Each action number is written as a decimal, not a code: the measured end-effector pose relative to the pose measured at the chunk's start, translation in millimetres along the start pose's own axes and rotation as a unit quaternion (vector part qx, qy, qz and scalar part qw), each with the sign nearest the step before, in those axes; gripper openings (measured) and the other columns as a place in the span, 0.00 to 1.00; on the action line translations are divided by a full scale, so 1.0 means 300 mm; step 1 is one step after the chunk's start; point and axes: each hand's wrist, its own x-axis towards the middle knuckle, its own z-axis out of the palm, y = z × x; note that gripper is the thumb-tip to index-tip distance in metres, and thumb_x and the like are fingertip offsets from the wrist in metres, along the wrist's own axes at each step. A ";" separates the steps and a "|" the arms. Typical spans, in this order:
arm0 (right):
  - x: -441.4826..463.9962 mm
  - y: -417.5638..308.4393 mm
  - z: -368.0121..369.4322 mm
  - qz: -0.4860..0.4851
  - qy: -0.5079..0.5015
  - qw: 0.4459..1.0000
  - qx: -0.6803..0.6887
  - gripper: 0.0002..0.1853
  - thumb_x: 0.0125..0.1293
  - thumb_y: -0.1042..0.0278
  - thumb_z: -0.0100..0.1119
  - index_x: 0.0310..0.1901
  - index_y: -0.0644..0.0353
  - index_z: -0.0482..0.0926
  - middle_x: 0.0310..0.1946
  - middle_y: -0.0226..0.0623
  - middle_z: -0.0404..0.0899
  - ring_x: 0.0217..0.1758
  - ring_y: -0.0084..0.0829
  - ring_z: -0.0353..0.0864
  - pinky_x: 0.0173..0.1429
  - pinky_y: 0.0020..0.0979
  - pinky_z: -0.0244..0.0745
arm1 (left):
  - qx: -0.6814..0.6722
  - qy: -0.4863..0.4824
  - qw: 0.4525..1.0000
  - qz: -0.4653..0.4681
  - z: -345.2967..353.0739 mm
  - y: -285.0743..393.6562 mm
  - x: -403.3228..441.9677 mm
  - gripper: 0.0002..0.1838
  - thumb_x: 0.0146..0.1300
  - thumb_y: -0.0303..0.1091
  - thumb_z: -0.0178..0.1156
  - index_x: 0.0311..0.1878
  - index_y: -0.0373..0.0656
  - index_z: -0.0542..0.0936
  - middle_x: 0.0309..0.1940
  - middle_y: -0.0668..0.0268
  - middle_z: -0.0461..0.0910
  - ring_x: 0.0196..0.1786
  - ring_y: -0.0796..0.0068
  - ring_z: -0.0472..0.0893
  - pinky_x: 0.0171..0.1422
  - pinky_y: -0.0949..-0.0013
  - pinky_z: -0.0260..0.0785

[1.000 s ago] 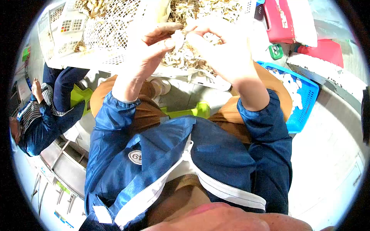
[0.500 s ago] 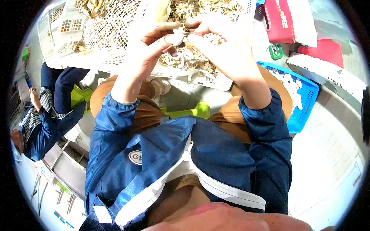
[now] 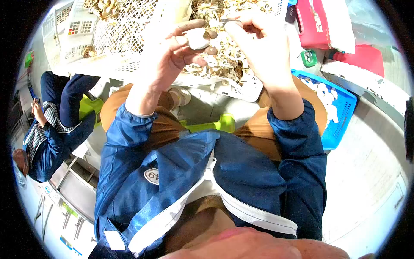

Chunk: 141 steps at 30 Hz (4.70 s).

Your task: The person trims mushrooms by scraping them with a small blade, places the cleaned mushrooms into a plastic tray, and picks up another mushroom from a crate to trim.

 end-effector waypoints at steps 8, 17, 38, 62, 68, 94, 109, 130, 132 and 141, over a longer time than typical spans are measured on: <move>-0.007 -0.012 0.016 -0.121 -0.043 0.991 -0.029 0.07 0.59 0.68 0.67 0.32 0.62 0.81 0.32 0.41 0.82 0.36 0.41 0.84 0.45 0.36 0.78 | 0.012 0.020 1.000 0.008 -0.001 -0.010 -0.002 0.28 0.73 0.41 0.51 0.69 0.32 0.68 0.55 0.53 0.81 0.52 0.63 0.84 0.55 0.62 0.81; -0.021 -0.033 0.015 -0.060 -0.040 0.995 -0.064 0.07 0.62 0.67 0.62 0.34 0.62 0.81 0.32 0.44 0.83 0.36 0.43 0.84 0.43 0.37 0.78 | 0.079 0.010 0.996 0.030 0.021 -0.015 -0.013 0.26 0.73 0.37 0.54 0.69 0.31 0.69 0.55 0.52 0.80 0.53 0.63 0.83 0.56 0.63 0.80; -0.009 -0.030 -0.014 -0.106 -0.106 0.988 -0.030 0.08 0.63 0.65 0.63 0.34 0.62 0.81 0.38 0.43 0.84 0.42 0.43 0.85 0.49 0.38 0.79 | 0.055 0.025 0.998 0.004 0.008 -0.002 -0.014 0.28 0.78 0.45 0.49 0.68 0.30 0.70 0.40 0.57 0.85 0.34 0.74 0.83 0.38 0.73 0.78; 0.043 0.176 0.087 0.130 0.000 0.990 0.051 0.10 0.69 0.66 0.65 0.36 0.63 0.77 0.25 0.28 0.76 0.28 0.17 0.74 0.33 0.23 0.69 | 0.275 0.165 0.942 0.101 0.007 -0.031 -0.023 0.25 0.65 0.38 0.63 0.62 0.37 0.73 0.45 0.60 0.79 0.43 0.74 0.79 0.49 0.69 0.74; 0.056 0.181 0.109 0.039 -0.043 0.987 -0.151 0.08 0.66 0.66 0.68 0.37 0.63 0.83 0.32 0.31 0.76 0.39 0.24 0.74 0.44 0.27 0.69 | 0.412 0.094 0.885 0.197 0.027 -0.034 -0.039 0.23 0.65 0.34 0.64 0.61 0.38 0.73 0.46 0.61 0.75 0.46 0.71 0.77 0.49 0.68 0.73; -0.412 0.523 -0.889 0.219 0.311 0.895 -0.233 0.11 0.75 0.62 0.54 0.43 0.63 0.76 0.33 0.31 0.75 0.35 0.22 0.72 0.37 0.27 0.69 | 0.747 0.259 0.594 -0.147 -1.099 0.487 0.213 0.26 0.72 0.51 0.57 0.63 0.41 0.77 0.42 0.58 0.84 0.38 0.65 0.85 0.44 0.62 0.83; -0.202 0.292 -0.795 0.148 0.328 0.929 -0.089 0.14 0.75 0.61 0.57 0.49 0.66 0.77 0.45 0.37 0.80 0.46 0.27 0.79 0.52 0.29 0.77 | 0.302 0.296 0.903 -0.077 -0.965 0.450 0.162 0.15 0.71 0.29 0.58 0.59 0.37 0.76 0.48 0.63 0.82 0.48 0.74 0.84 0.57 0.70 0.79; 0.126 -0.039 0.035 -0.099 -0.064 0.993 -0.027 0.08 0.58 0.70 0.71 0.33 0.64 0.82 0.37 0.36 0.78 0.40 0.29 0.81 0.43 0.29 0.77 | 0.089 0.099 0.985 0.113 -0.019 0.141 0.053 0.32 0.61 0.18 0.65 0.69 0.39 0.68 0.48 0.62 0.82 0.53 0.76 0.79 0.62 0.72 0.72; 0.131 -0.013 0.049 -0.103 -0.069 0.992 -0.032 0.08 0.57 0.68 0.72 0.34 0.62 0.83 0.37 0.36 0.76 0.42 0.33 0.79 0.43 0.31 0.76 | 0.079 0.096 0.986 0.108 -0.024 0.134 0.065 0.31 0.62 0.19 0.64 0.69 0.38 0.67 0.50 0.60 0.82 0.54 0.76 0.79 0.63 0.73 0.71; 0.119 -0.025 0.055 -0.072 -0.117 0.990 0.031 0.05 0.62 0.72 0.69 0.34 0.64 0.83 0.48 0.39 0.84 0.45 0.23 0.81 0.51 0.25 0.75 | 0.195 0.135 0.959 0.159 -0.013 0.103 0.065 0.32 0.58 0.21 0.69 0.66 0.38 0.69 0.43 0.69 0.76 0.44 0.84 0.76 0.49 0.79 0.73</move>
